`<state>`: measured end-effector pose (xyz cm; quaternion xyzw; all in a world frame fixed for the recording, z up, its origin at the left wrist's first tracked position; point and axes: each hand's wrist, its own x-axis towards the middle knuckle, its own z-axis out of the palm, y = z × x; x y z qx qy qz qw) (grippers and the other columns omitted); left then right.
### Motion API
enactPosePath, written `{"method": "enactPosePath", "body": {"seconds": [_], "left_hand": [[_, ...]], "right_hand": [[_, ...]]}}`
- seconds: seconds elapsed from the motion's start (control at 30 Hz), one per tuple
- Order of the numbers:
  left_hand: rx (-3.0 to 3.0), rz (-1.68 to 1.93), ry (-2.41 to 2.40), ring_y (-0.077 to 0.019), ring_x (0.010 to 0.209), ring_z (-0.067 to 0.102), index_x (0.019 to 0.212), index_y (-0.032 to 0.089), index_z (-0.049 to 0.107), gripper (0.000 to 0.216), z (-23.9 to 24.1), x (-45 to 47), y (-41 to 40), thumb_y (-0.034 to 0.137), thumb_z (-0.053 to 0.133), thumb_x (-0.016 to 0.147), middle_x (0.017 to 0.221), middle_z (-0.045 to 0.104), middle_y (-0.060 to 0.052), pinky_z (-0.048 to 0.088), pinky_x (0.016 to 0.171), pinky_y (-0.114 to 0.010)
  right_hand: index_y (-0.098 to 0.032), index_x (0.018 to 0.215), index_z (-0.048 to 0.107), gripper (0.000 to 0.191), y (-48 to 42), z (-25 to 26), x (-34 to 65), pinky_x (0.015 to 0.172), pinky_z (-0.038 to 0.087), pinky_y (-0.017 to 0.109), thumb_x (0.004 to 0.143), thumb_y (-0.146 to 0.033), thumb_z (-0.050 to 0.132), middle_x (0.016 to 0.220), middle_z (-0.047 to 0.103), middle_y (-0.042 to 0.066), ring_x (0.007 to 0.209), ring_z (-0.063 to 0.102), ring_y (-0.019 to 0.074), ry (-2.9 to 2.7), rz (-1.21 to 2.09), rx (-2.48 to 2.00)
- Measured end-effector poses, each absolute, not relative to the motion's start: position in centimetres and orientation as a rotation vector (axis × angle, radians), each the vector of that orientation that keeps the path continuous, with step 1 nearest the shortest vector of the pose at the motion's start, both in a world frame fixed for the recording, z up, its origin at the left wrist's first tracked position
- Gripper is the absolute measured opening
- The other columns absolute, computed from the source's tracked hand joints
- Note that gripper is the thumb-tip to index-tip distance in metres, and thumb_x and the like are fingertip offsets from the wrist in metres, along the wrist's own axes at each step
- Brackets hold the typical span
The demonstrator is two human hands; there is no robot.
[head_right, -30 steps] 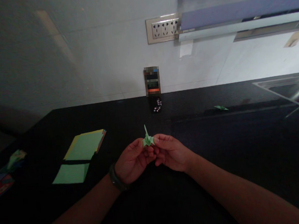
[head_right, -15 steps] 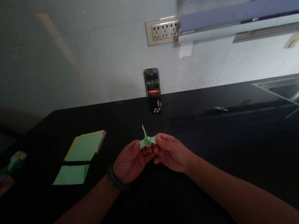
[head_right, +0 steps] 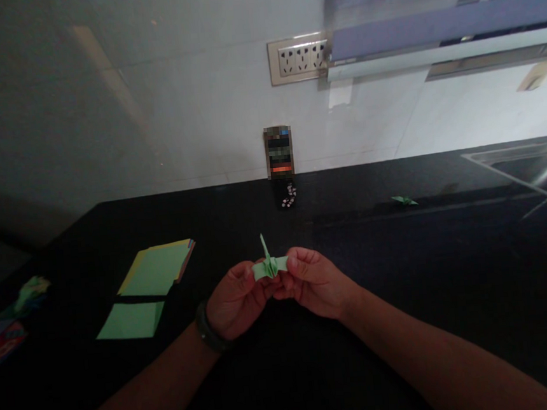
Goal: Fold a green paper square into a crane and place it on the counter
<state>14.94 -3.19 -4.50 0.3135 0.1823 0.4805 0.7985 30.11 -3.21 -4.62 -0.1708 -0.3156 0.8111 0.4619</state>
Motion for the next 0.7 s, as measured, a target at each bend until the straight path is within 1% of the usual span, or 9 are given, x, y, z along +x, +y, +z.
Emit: {"method": "enactPosePath", "body": {"seconds": [0.13, 0.27, 0.33, 0.43, 0.5, 0.6, 0.7], "left_hand": [[0.654, 1.036, 0.396, -0.0161, 0.07, 0.063, 0.063, 0.014, 0.064, 0.016, -4.66, 14.97, -3.13, 0.026, 0.075, 0.062, 0.072, 0.068, -0.003, 0.049, 0.067, -0.029], [0.663, 0.998, 0.396, -0.017, 0.074, 0.064, 0.073, 0.012, 0.066, 0.016, -4.67, 14.78, -2.94, 0.024, 0.073, 0.065, 0.074, 0.069, -0.006, 0.049, 0.073, -0.03], [0.664, 0.999, 0.394, -0.0169, 0.075, 0.064, 0.074, 0.011, 0.066, 0.015, -4.58, 14.68, -2.85, 0.022, 0.072, 0.066, 0.074, 0.069, -0.006, 0.049, 0.074, -0.03], [0.632, 1.03, 0.424, -0.0147, 0.073, 0.064, 0.067, 0.011, 0.064, 0.012, -4.46, 14.63, -2.69, 0.02, 0.073, 0.065, 0.074, 0.07, -0.006, 0.049, 0.074, -0.028], [0.61, 1.063, 0.46, -0.0135, 0.071, 0.064, 0.062, 0.012, 0.062, 0.015, -4.42, 14.64, -2.59, 0.019, 0.074, 0.063, 0.072, 0.07, -0.005, 0.048, 0.076, -0.027], [0.616, 1.106, 0.503, -0.0137, 0.07, 0.065, 0.059, 0.012, 0.061, 0.017, -4.35, 14.63, -2.49, 0.02, 0.076, 0.06, 0.068, 0.069, -0.004, 0.048, 0.078, -0.028], [0.646, 1.148, 0.518, -0.014, 0.069, 0.065, 0.059, 0.012, 0.062, 0.018, -4.19, 14.56, -2.49, 0.021, 0.077, 0.058, 0.069, 0.069, -0.004, 0.048, 0.078, -0.028]], "right_hand": [[-0.016, 0.065, 0.054, 0.02, -3.19, -4.7, 30.14, 0.06, 0.054, 0.02, 0.072, -0.028, 0.069, 0.056, 0.062, -0.005, 0.054, 0.062, 0.0072, -0.771, 1.979, -0.408], [-0.016, 0.066, 0.055, 0.019, -3.01, -4.64, 30.37, 0.062, 0.054, 0.021, 0.073, -0.028, 0.067, 0.056, 0.06, -0.005, 0.053, 0.06, 0.006, -0.76, 1.983, -0.415], [-0.015, 0.069, 0.057, 0.017, -2.91, -4.54, 30.53, 0.063, 0.055, 0.021, 0.074, -0.028, 0.067, 0.058, 0.06, -0.005, 0.054, 0.06, 0.0059, -0.776, 1.985, -0.434], [-0.015, 0.068, 0.057, 0.017, -2.69, -4.54, 30.79, 0.061, 0.054, 0.02, 0.074, -0.028, 0.067, 0.058, 0.058, -0.005, 0.052, 0.059, 0.0051, -0.791, 1.963, -0.47], [-0.016, 0.064, 0.055, 0.02, -2.52, -4.65, 30.93, 0.056, 0.053, 0.018, 0.073, -0.028, 0.067, 0.056, 0.056, -0.006, 0.049, 0.056, 0.0046, -0.784, 1.933, -0.509], [-0.017, 0.062, 0.052, 0.023, -2.41, -4.72, 30.97, 0.047, 0.049, 0.015, 0.071, -0.029, 0.069, 0.053, 0.056, -0.006, 0.046, 0.053, 0.0046, -0.775, 1.887, -0.574], [-0.016, 0.06, 0.053, 0.025, -2.56, -4.5, 30.86, 0.046, 0.046, 0.014, 0.069, -0.03, 0.071, 0.052, 0.057, -0.005, 0.045, 0.053, 0.0045, -0.798, 1.858, -0.611]]}}
